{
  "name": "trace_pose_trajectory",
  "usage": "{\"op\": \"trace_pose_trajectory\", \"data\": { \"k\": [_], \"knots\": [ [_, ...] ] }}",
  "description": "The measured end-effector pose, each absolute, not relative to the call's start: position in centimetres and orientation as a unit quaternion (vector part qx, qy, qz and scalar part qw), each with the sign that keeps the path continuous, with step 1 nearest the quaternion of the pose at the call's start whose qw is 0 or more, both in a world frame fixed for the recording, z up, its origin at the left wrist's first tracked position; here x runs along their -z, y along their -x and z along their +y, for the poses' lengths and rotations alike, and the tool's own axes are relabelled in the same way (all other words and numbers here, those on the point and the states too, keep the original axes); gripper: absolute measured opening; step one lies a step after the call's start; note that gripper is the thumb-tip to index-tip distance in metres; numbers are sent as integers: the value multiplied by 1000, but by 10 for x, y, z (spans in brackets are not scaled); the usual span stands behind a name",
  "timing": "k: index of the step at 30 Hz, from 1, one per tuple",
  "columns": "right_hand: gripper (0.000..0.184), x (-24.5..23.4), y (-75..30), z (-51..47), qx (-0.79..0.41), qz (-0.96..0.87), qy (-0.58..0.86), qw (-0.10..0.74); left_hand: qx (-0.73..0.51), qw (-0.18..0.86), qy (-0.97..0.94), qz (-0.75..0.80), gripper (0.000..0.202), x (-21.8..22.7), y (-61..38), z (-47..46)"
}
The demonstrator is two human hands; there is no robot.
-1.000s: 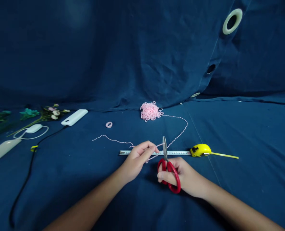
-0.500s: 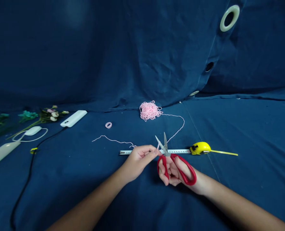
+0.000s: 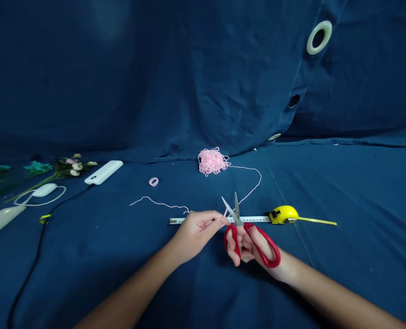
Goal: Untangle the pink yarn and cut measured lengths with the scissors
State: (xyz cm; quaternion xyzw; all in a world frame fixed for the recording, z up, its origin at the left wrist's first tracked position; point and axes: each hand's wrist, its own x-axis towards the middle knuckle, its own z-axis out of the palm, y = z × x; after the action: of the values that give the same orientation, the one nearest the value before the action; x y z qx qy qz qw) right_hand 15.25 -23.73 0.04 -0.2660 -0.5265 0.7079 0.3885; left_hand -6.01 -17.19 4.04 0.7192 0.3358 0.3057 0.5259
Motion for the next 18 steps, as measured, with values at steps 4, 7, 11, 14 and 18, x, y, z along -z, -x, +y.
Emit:
{"op": "trace_pose_trajectory", "data": {
  "k": [4,7,11,14,18],
  "knots": [
    [69,-2,-153,-237,-695,-537,267,397,-332,514,-712,345,30,-45,61,-169],
    [72,2,-151,-234,-686,-543,270,402,-338,508,-709,355,33,-45,62,-165],
    [74,4,-149,-233,-667,-557,277,411,-328,509,-707,366,37,-40,60,-165],
    [73,-2,-148,-236,-655,-553,293,423,-330,515,-703,362,37,-40,57,-168],
    [72,-9,-145,-239,-648,-554,305,424,-333,527,-702,344,36,-42,55,-170]
  ]
}}
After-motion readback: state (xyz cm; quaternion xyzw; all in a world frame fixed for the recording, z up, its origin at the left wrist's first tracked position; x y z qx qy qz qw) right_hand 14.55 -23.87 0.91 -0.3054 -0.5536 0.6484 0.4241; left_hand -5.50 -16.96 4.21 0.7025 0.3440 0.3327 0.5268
